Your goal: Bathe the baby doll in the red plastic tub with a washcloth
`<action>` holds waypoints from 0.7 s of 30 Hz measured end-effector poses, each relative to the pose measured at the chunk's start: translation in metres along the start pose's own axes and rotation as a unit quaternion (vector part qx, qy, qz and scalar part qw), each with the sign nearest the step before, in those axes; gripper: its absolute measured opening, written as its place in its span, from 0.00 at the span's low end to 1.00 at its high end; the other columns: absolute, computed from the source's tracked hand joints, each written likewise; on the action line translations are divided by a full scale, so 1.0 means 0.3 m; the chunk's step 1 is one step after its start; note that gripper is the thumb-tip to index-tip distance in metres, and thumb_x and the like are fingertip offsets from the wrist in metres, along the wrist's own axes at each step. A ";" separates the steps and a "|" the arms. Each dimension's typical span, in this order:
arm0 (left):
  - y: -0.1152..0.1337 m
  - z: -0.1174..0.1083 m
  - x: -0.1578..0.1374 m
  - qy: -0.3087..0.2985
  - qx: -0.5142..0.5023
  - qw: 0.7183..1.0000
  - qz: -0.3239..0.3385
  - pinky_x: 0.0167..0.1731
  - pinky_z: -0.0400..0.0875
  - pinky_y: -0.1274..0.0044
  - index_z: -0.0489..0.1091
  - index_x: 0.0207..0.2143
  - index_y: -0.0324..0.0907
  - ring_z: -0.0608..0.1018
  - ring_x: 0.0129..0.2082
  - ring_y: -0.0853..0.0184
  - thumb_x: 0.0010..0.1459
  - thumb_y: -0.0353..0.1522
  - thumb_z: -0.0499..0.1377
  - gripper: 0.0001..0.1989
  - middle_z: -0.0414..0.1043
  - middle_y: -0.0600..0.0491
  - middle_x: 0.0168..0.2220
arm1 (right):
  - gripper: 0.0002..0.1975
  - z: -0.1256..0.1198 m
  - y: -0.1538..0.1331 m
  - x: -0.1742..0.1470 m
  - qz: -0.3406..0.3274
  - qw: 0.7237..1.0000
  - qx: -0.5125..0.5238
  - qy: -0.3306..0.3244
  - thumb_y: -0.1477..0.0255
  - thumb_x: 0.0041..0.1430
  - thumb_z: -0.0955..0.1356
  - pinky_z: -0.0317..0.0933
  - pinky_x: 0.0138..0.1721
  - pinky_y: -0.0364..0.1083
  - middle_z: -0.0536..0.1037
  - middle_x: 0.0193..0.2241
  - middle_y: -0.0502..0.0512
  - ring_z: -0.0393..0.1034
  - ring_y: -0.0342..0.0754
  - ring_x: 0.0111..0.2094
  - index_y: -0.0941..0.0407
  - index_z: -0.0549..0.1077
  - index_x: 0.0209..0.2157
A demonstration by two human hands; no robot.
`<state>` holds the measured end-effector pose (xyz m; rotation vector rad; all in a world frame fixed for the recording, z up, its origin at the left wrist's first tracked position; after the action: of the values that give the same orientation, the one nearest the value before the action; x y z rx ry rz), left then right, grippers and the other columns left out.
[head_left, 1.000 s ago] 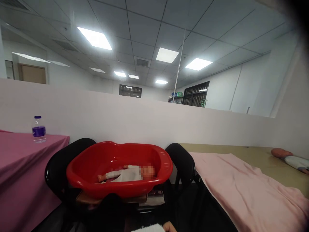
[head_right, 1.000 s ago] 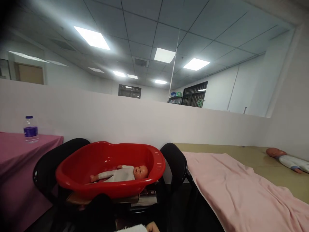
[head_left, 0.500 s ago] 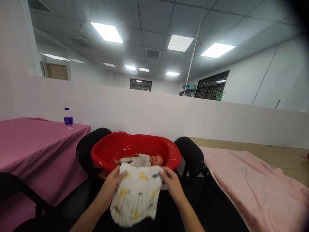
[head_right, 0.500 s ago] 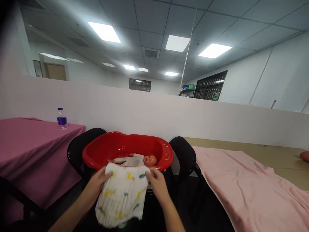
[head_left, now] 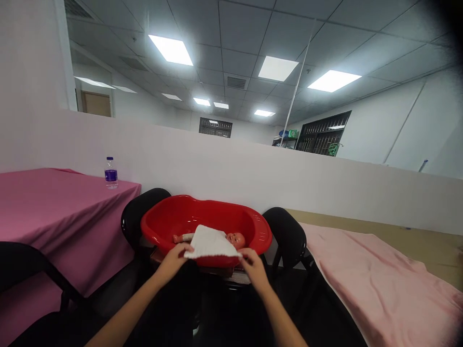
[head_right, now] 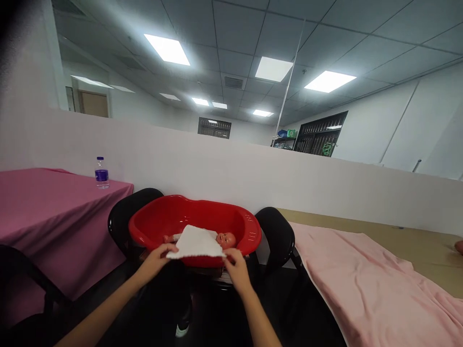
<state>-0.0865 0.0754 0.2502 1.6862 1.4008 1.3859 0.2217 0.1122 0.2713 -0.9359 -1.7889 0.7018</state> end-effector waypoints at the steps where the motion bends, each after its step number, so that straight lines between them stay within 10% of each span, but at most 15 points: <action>1: -0.075 0.021 -0.053 -0.016 0.011 1.000 -0.011 0.53 0.65 0.67 0.71 0.36 0.41 0.74 0.46 0.58 0.49 0.34 0.56 0.12 0.74 0.49 0.41 | 0.07 0.033 0.041 -0.060 -0.010 1.000 -0.013 -0.007 0.68 0.55 0.68 0.60 0.51 0.53 0.77 0.41 0.56 0.69 0.53 0.46 0.52 0.77 0.36; 8: -0.230 -0.007 -0.127 0.031 0.105 0.992 -0.058 0.58 0.60 0.68 0.69 0.47 0.39 0.70 0.54 0.62 0.44 0.27 0.47 0.26 0.70 0.47 0.51 | 0.13 0.123 0.093 -0.192 0.012 0.998 -0.027 -0.061 0.74 0.58 0.63 0.60 0.53 0.51 0.76 0.44 0.53 0.69 0.50 0.48 0.49 0.75 0.42; 15: -0.139 -0.014 0.143 0.038 0.196 0.980 0.008 0.57 0.59 0.67 0.69 0.44 0.41 0.69 0.53 0.61 0.53 0.27 0.47 0.17 0.70 0.49 0.49 | 0.14 0.078 0.103 0.077 0.090 0.993 0.078 0.017 0.63 0.58 0.65 0.61 0.49 0.50 0.77 0.43 0.57 0.70 0.51 0.45 0.54 0.74 0.42; 21: -0.260 0.060 0.367 -0.108 0.313 0.943 -0.040 0.50 0.63 0.69 0.73 0.40 0.38 0.71 0.47 0.57 0.53 0.26 0.54 0.13 0.73 0.45 0.45 | 0.17 0.026 0.307 0.343 0.237 0.937 0.178 0.185 0.60 0.48 0.67 0.63 0.47 0.49 0.76 0.41 0.56 0.69 0.50 0.44 0.56 0.72 0.38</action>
<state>-0.1064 0.2056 0.2161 2.0558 1.8735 0.7057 0.2159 0.2480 0.2455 -1.1674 -1.0649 1.0330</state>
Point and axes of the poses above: each hand's wrist, its own x-axis towards the middle knuckle, its own z-axis out of the palm, y = z × x, the point moved 7 cm from there along x, towards the middle knuckle
